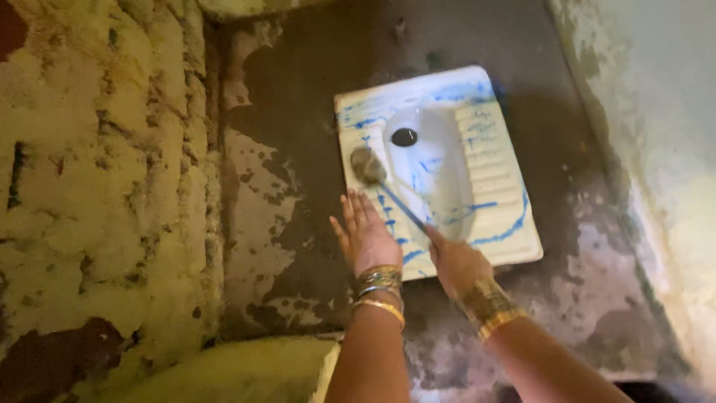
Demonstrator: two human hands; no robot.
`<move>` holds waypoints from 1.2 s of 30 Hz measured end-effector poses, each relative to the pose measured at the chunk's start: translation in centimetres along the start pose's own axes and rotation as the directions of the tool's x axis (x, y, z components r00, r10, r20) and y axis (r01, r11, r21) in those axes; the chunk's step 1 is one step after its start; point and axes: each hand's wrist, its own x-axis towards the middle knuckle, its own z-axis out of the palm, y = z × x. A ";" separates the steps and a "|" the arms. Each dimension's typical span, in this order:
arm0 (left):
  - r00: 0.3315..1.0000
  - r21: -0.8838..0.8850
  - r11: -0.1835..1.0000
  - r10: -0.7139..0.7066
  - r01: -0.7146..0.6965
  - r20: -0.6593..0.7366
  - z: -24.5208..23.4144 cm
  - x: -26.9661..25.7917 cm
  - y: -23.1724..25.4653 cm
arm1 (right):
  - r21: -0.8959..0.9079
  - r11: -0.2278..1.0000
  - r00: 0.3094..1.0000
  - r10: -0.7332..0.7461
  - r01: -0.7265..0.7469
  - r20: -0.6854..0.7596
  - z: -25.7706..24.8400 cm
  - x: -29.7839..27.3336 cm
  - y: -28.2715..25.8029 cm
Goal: The person applies blue liquid cleaner to a white squat toilet, then uses a long-handled brush to scrub the surface. The person repeatedly dips the brush in a green bucket of water and scrubs the toilet pan and surrounding floor area.
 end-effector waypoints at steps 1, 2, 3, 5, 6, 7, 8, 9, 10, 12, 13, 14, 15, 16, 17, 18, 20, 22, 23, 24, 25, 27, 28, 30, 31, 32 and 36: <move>0.997 0.005 0.999 0.032 -0.032 -0.069 0.8 -0.6 -0.2 | 0.066 0.997 0.999 0.043 -0.041 -0.022 1.0 1.0 -0.6; 0.988 -0.005 0.998 0.056 -0.057 -0.142 1.8 -1.0 -0.1 | 0.115 0.991 0.996 0.081 -0.075 -0.045 1.7 2.3 -1.4; 0.974 -0.014 0.996 0.078 -0.083 -0.214 2.8 -1.4 -0.2 | 0.133 0.989 0.994 0.079 -0.069 -0.072 2.6 2.4 -1.5; 0.976 -0.024 0.996 0.080 -0.087 -0.204 3.7 -1.0 -0.8 | 0.176 0.984 0.986 0.057 -0.029 -0.157 2.7 4.3 -2.2; 0.977 -0.026 0.996 0.082 -0.088 -0.195 4.3 -0.7 -1.4 | 0.164 0.986 0.990 0.006 0.017 -0.142 2.8 4.4 -1.9; 0.971 -0.013 0.996 0.083 -0.089 -0.226 4.6 0.2 -1.9 | 0.152 0.986 0.991 -0.044 0.063 -0.127 2.8 3.9 -1.0; 0.967 -0.001 0.997 0.079 -0.082 -0.240 5.3 0.5 -2.7 | 0.140 0.985 0.992 -0.090 0.103 -0.093 3.1 2.7 0.2; 0.964 0.012 0.997 0.075 -0.074 -0.255 6.1 0.6 -3.5 | 0.090 0.990 0.993 -0.108 0.112 -0.051 3.3 1.2 1.5; 0.958 0.013 0.998 0.057 -0.055 -0.281 6.8 0.6 -4.2 | 0.039 0.991 0.992 -0.125 0.125 -0.015 3.2 -0.4 3.0; 0.934 0.004 1.000 0.022 -0.022 -0.356 7.2 1.6 -4.8 | -0.093 0.995 0.990 -0.033 0.046 0.138 2.7 -4.0 4.5; 0.950 -0.031 0.999 -0.019 0.010 -0.311 7.3 2.1 -4.8 | -0.077 0.992 0.993 -0.097 0.101 0.063 1.9 -4.7 4.7; 0.961 -0.064 0.997 -0.065 0.050 -0.268 7.6 2.1 -4.9 | -0.065 0.984 0.986 -0.169 0.168 -0.011 1.4 -4.7 4.9; 0.969 -0.097 0.991 -0.110 0.090 -0.223 7.9 2.3 -4.8 | -0.060 0.970 0.967 -0.240 0.236 -0.085 1.5 -4.5 4.7; 0.957 -0.085 0.994 -0.096 0.075 -0.275 8.8 2.0 -4.9 | -0.017 0.988 0.987 -0.153 0.153 -0.049 2.4 -4.1 4.4; 0.942 -0.072 0.996 -0.081 0.061 -0.326 9.7 1.8 -4.8 | 0.022 0.997 0.998 -0.067 0.067 -0.008 3.1 -2.2 3.6; 0.918 -0.058 0.998 -0.056 0.036 -0.393 10.1 2.3 -4.5 | 0.063 0.998 1.000 0.016 -0.017 0.018 3.6 0.4 3.3; 0.893 -0.121 0.993 -0.048 -0.007 -0.448 11.1 2.7 -4.1 | -0.024 0.997 0.974 -0.076 0.073 -0.215 5.4 6.5 1.8; 0.855 -0.146 0.988 -0.038 -0.044 -0.517 12.0 3.0 -4.1 | 0.195 0.965 0.940 -0.107 0.178 -0.324 6.0 11.0 1.6; 0.828 -0.137 0.989 -0.031 -0.056 -0.560 12.4 3.0 -4.4 | 0.158 0.969 0.934 -0.131 0.191 -0.331 6.0 12.1 1.4; 0.799 -0.126 0.990 -0.028 -0.060 -0.600 12.6 2.9 -4.9 | 0.122 0.970 0.929 -0.159 0.210 -0.334 6.2 12.4 1.0; 0.785 -0.131 0.990 -0.038 -0.055 -0.618 12.6 2.9 -5.6 | 0.085 0.970 0.923 -0.187 0.227 -0.336 6.2 11.6 1.1; 0.774 -0.151 0.988 -0.063 -0.042 -0.630 12.9 2.0 -6.4 | 0.073 0.939 0.908 -0.303 0.337 -0.290 6.1 7.2 2.8; 0.769 -0.165 0.985 -0.071 -0.046 -0.635 12.6 1.8 -6.7 | -0.035 0.951 0.927 -0.307 0.307 -0.214 6.2 4.4 3.8; 0.766 -0.191 0.981 -0.089 -0.045 -0.637 12.1 1.1 -7.4 | -0.103 0.943 0.939 -0.328 0.317 -0.107 6.3 -0.9 6.4; 0.735 -0.180 0.980 -0.061 -0.084 -0.675 12.0 0.8 -7.7 | -0.062 0.934 0.932 -0.355 0.351 -0.075 6.1 -2.5 7.6; 0.708 -0.166 0.978 -0.029 -0.125 -0.706 12.1 0.4 -7.7 | -0.124 0.956 0.963 -0.268 0.266 -0.006 6.1 -3.3 8.4; 0.781 -0.088 0.992 0.020 -0.095 -0.625 11.2 0.3 -7.0 | -0.046 0.973 0.971 -0.229 0.226 -0.075 5.3 0.5 9.2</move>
